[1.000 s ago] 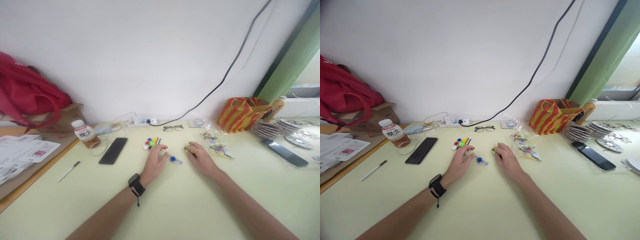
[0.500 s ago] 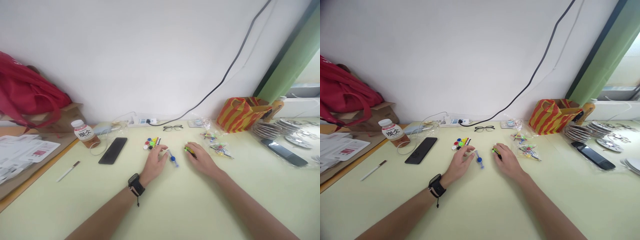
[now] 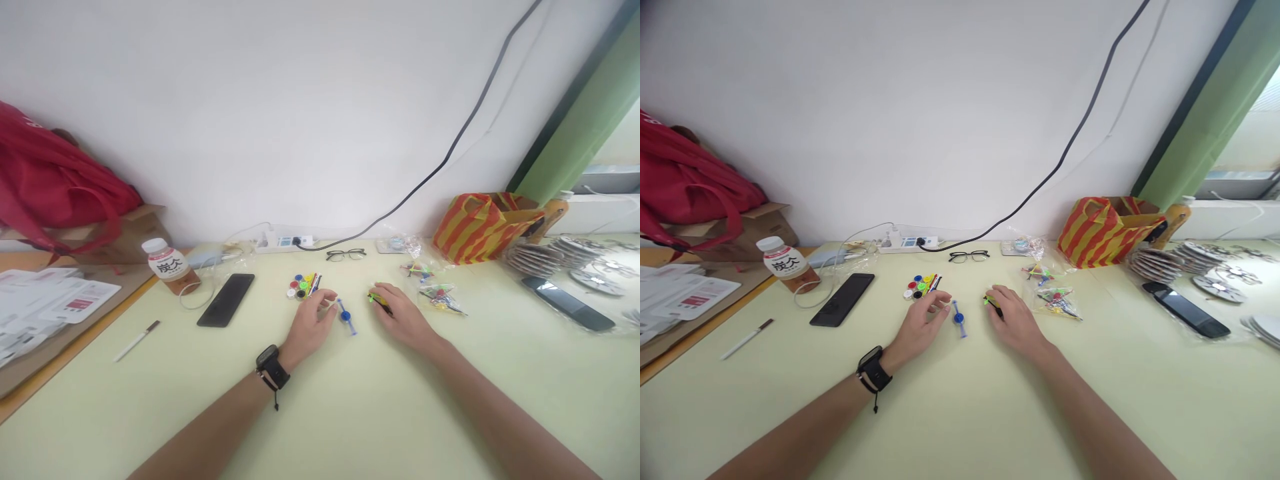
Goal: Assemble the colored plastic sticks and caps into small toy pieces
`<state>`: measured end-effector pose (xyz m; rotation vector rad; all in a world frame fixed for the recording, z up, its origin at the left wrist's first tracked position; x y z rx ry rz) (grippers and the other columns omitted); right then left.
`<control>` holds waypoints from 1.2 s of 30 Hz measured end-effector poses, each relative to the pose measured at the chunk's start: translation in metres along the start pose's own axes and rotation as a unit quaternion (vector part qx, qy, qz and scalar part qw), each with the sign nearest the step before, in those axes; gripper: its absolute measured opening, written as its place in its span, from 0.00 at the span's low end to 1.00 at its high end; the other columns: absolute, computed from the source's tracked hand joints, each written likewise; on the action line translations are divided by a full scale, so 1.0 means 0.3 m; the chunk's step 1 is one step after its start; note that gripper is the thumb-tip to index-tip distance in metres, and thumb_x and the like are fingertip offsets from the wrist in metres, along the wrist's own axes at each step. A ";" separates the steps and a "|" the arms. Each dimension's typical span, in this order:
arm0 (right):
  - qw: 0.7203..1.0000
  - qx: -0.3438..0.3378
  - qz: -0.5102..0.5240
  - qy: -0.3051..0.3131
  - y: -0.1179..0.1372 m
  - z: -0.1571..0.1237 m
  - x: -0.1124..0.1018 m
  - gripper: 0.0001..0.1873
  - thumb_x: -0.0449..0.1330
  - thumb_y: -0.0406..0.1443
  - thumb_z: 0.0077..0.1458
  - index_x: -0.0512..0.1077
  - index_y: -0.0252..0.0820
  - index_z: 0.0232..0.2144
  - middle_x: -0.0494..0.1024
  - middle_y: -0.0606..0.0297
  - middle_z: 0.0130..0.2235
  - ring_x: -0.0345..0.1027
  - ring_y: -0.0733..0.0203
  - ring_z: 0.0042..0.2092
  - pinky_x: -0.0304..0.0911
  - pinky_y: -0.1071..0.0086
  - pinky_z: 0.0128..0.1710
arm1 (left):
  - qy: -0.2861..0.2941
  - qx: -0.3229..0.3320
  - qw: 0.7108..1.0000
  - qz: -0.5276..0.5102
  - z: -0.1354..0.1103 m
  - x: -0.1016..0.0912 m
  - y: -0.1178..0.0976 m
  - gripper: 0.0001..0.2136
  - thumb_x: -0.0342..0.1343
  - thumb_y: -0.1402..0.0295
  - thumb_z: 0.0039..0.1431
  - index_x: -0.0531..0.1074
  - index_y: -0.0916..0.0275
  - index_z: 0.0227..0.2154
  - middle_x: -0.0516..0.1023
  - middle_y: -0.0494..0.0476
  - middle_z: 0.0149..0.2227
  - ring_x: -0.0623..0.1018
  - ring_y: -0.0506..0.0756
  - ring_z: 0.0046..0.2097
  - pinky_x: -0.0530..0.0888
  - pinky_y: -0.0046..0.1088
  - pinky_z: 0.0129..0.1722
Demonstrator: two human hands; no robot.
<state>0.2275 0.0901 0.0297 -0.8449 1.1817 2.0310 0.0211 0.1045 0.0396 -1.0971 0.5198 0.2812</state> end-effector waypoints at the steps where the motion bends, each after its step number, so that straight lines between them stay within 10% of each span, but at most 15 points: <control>1: 1.000 0.001 -0.002 -0.001 0.001 0.000 0.000 0.17 0.51 0.38 0.66 0.72 0.48 0.54 0.73 0.55 0.59 0.67 0.47 0.61 0.64 0.51 0.61 | 0.000 -0.001 1.000 -0.007 0.000 0.001 -0.001 0.09 0.54 0.65 0.66 0.74 0.58 0.46 0.80 0.57 0.47 0.79 0.57 0.44 0.77 0.38 0.45; 19: 0.996 -0.010 0.084 0.019 0.049 -0.003 0.014 0.23 0.53 0.34 0.63 0.67 0.49 0.59 0.73 0.57 0.60 0.69 0.50 0.60 0.67 0.55 0.59 | 0.053 0.052 0.997 -0.017 -0.027 0.029 -0.068 0.12 0.55 0.69 0.64 0.73 0.55 0.49 0.81 0.55 0.42 0.80 0.56 0.44 0.77 0.38 0.49; 28: 0.964 -0.023 0.235 0.120 0.148 -0.019 0.058 0.25 0.54 0.29 0.56 0.72 0.48 0.55 0.78 0.61 0.54 0.75 0.55 0.52 0.74 0.63 0.51 | 0.072 0.108 0.990 0.052 -0.041 0.028 -0.113 0.38 0.54 0.83 0.48 0.63 0.52 0.65 0.63 0.58 0.68 0.61 0.62 0.70 0.59 0.49 0.70; 36: 0.990 0.009 0.135 0.049 0.080 -0.014 0.006 0.31 0.62 0.49 0.61 0.65 0.51 0.64 0.66 0.56 0.66 0.57 0.47 0.69 0.59 0.49 0.67 | 0.121 0.130 0.981 0.085 -0.059 0.082 -0.107 0.30 0.63 0.67 0.60 0.63 0.53 0.65 0.66 0.61 0.67 0.64 0.63 0.68 0.63 0.49 0.68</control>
Point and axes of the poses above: each hand's wrist, its own z-axis towards the middle knuckle, its own x-axis out of the palm, y = z × x, the point moved 10 cm from there along z, towards the middle knuckle
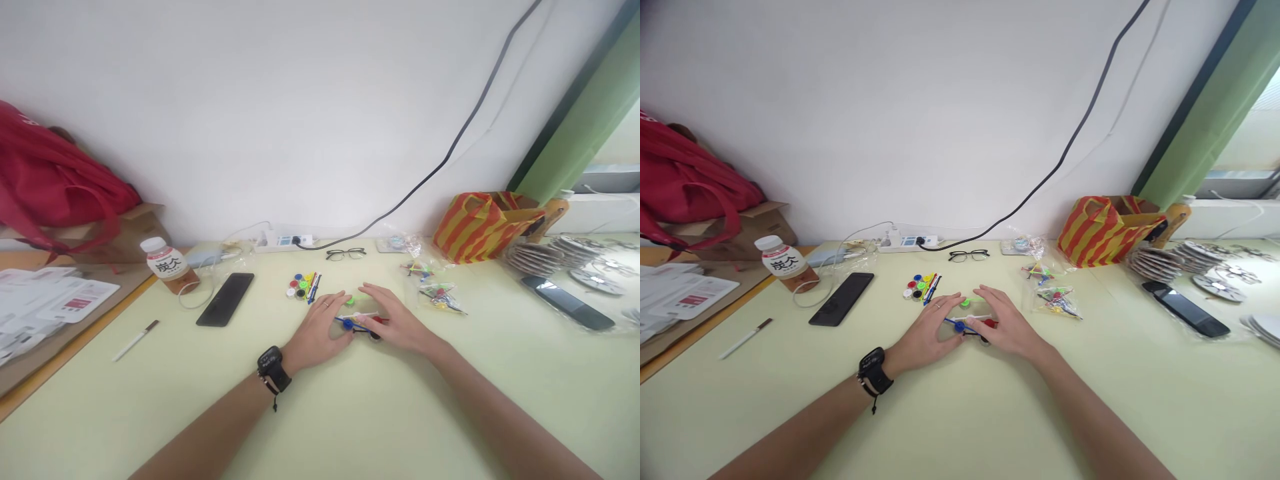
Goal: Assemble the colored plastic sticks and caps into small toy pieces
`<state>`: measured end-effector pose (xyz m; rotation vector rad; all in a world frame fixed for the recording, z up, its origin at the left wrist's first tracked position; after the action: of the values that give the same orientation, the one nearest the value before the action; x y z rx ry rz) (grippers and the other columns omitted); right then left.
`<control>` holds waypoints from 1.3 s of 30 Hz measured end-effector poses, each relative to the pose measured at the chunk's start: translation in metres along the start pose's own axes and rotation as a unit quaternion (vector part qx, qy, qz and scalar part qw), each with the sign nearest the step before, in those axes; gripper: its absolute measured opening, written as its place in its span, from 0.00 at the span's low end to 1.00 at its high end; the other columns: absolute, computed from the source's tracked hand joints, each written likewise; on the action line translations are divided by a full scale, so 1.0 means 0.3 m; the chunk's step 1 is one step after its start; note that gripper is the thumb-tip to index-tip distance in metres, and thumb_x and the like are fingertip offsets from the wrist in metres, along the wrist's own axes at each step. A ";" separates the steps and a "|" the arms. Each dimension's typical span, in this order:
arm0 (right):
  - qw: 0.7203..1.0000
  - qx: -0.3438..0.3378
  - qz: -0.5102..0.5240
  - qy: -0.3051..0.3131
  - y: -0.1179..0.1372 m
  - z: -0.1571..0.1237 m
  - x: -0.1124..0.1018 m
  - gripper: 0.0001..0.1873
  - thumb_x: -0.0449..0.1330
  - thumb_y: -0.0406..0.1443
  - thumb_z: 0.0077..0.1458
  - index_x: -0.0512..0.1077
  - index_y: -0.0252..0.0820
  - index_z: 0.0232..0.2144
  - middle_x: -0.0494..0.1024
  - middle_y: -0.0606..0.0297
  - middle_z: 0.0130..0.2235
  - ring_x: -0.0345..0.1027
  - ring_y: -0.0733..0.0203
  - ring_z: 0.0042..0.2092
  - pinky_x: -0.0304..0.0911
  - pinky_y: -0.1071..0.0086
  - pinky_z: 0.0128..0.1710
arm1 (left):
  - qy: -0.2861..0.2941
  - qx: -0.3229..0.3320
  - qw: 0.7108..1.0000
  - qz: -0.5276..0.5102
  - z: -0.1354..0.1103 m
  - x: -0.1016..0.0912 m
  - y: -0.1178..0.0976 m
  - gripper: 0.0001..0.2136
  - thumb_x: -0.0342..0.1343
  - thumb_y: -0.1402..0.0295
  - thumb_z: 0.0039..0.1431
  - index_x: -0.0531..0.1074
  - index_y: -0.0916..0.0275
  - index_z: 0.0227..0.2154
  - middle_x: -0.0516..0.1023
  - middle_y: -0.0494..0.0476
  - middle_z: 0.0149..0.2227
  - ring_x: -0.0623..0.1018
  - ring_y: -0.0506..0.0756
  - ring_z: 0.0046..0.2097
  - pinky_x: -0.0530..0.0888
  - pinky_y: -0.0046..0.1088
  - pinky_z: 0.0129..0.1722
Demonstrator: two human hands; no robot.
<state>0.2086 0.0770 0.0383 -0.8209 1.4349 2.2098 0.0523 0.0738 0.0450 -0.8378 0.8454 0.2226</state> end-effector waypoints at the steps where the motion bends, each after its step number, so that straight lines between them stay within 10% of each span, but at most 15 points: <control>1: 1.000 0.002 -0.006 0.015 -0.004 -0.003 0.010 0.34 0.64 0.51 0.59 0.64 0.51 0.65 0.66 0.55 0.67 0.56 0.46 0.69 0.58 0.48 0.67 | 0.003 0.000 1.000 0.001 0.001 0.002 -0.003 0.30 0.62 0.66 0.61 0.63 0.54 0.65 0.67 0.61 0.66 0.65 0.63 0.67 0.64 0.48 0.67; 13: 0.974 -0.020 0.166 0.155 0.081 -0.010 0.098 0.27 0.68 0.42 0.57 0.72 0.50 0.59 0.76 0.61 0.58 0.72 0.49 0.56 0.69 0.58 0.56 | 0.033 0.006 0.999 0.003 0.011 -0.008 -0.043 0.22 0.65 0.64 0.58 0.71 0.56 0.55 0.76 0.58 0.50 0.74 0.63 0.53 0.71 0.43 0.56; 20: 0.978 -0.009 0.137 0.158 0.050 -0.003 0.018 0.31 0.75 0.44 0.46 0.75 0.50 0.53 0.77 0.61 0.53 0.72 0.49 0.53 0.68 0.58 0.54 | 0.043 -0.005 0.998 -0.052 0.009 0.007 -0.022 0.22 0.66 0.59 0.59 0.72 0.54 0.56 0.79 0.55 0.52 0.75 0.61 0.53 0.71 0.40 0.55; 26: 0.964 0.005 0.159 0.212 0.018 -0.005 0.043 0.14 0.68 0.43 0.55 0.81 0.45 0.42 0.79 0.60 0.45 0.74 0.55 0.43 0.70 0.64 0.43 | 0.049 0.002 0.997 -0.059 0.015 0.014 -0.014 0.10 0.62 0.64 0.62 0.78 0.54 0.46 0.81 0.54 0.45 0.77 0.59 0.48 0.73 0.38 0.51; 39: 0.981 0.042 0.147 0.116 0.015 0.009 0.003 0.17 0.66 0.48 0.58 0.78 0.45 0.43 0.80 0.60 0.45 0.75 0.55 0.44 0.72 0.61 0.46 | 0.043 0.004 0.998 -0.055 0.010 0.004 -0.040 0.09 0.62 0.64 0.62 0.78 0.54 0.45 0.82 0.55 0.44 0.79 0.59 0.48 0.75 0.37 0.50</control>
<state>0.2045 0.0777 0.0418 -0.9126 1.8528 2.3034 0.0608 0.0679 0.0519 -0.8885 0.8777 0.0863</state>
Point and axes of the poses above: each hand's wrist, its own z-axis towards the middle knuckle, its own x-axis out of the palm, y = z × x, the point moved 10 cm from there along z, towards the middle knuckle
